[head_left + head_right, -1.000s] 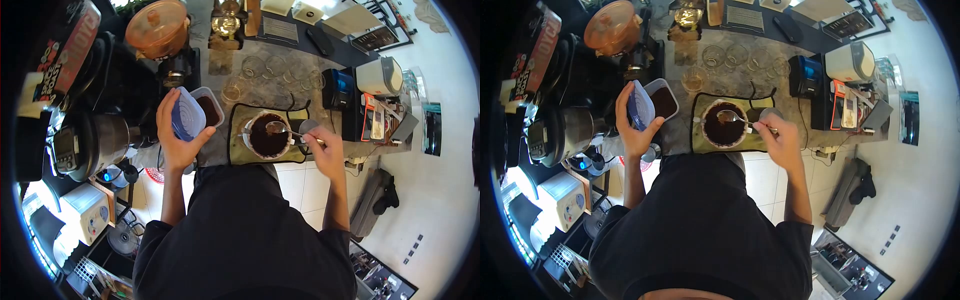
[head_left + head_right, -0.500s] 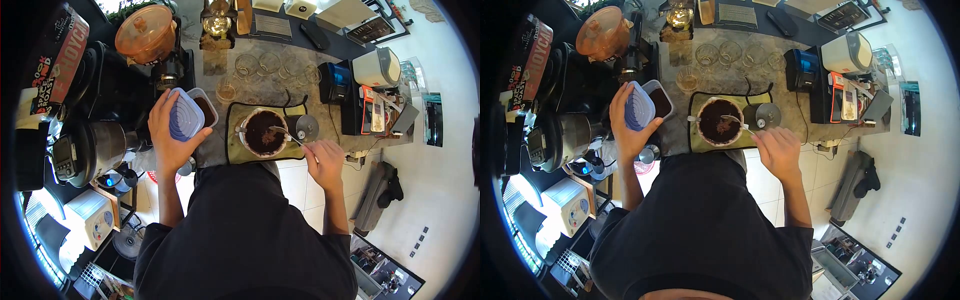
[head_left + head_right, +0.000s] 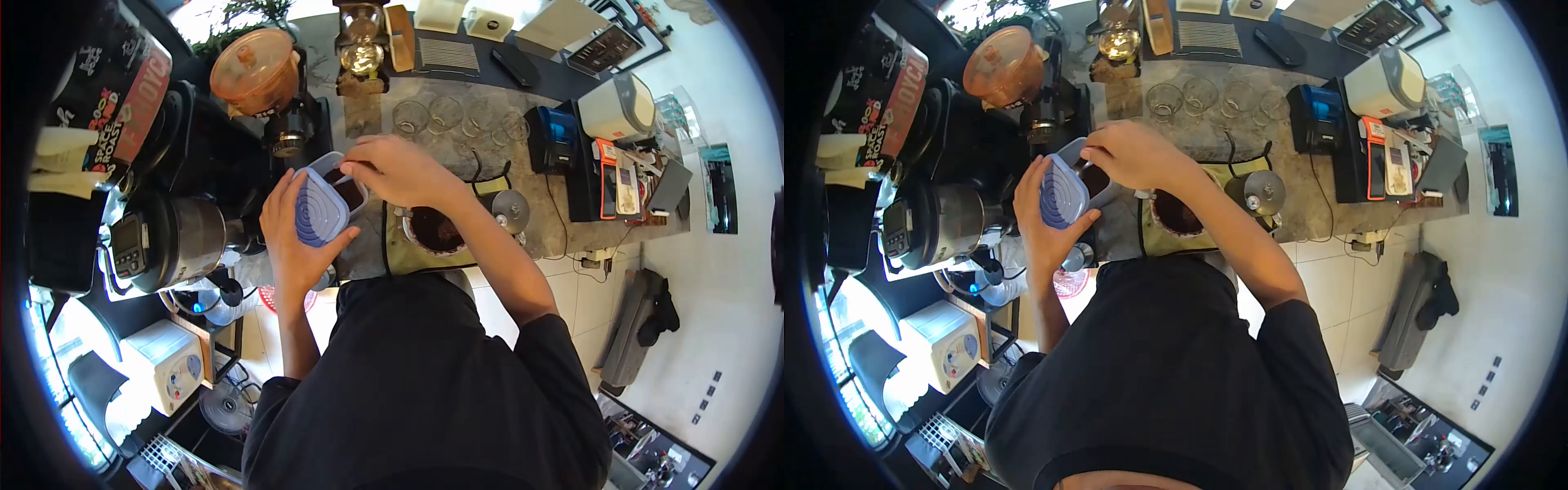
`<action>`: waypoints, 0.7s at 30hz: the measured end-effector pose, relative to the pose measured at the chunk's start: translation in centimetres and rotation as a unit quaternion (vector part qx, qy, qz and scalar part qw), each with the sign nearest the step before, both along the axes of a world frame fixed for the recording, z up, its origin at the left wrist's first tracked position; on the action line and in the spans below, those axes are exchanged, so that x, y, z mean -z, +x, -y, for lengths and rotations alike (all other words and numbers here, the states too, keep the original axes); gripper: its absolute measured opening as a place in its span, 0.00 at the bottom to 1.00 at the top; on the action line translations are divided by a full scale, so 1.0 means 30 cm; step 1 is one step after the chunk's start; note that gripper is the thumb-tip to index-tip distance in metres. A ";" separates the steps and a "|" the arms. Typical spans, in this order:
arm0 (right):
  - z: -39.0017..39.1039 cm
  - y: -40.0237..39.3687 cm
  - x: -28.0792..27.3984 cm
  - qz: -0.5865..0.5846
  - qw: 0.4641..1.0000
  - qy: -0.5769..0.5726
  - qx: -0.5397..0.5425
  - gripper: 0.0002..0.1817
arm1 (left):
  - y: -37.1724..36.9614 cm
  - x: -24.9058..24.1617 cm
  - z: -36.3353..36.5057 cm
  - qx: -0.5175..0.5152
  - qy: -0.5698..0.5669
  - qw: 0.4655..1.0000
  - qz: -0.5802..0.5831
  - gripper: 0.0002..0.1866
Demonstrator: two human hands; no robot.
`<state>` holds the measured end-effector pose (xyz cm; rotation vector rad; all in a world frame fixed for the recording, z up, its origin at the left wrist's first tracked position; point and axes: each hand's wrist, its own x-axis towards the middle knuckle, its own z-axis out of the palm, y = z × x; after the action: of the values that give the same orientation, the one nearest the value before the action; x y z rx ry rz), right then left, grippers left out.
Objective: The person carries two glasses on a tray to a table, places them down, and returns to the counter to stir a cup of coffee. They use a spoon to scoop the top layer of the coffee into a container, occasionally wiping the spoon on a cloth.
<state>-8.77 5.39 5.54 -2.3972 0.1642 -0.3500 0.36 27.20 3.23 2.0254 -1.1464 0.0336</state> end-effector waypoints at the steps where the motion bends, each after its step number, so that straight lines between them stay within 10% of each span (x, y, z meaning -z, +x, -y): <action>1: 0.011 -0.005 0.013 0.041 0.997 0.050 -0.042 0.12 | -0.005 0.005 0.005 0.001 0.010 1.000 0.008 0.54; 9: 0.041 -0.310 0.009 -0.060 0.997 -0.052 -0.017 0.21 | 0.018 0.022 0.082 0.035 0.065 0.996 0.049 0.49; 21: 0.063 -0.461 0.016 0.056 0.990 -0.001 0.132 0.08 | 0.036 0.039 0.119 0.052 0.098 0.989 0.101 0.47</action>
<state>-22.59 3.49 5.07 -2.3537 0.4312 -0.6064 1.43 23.62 2.07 2.1677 -1.4289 0.0775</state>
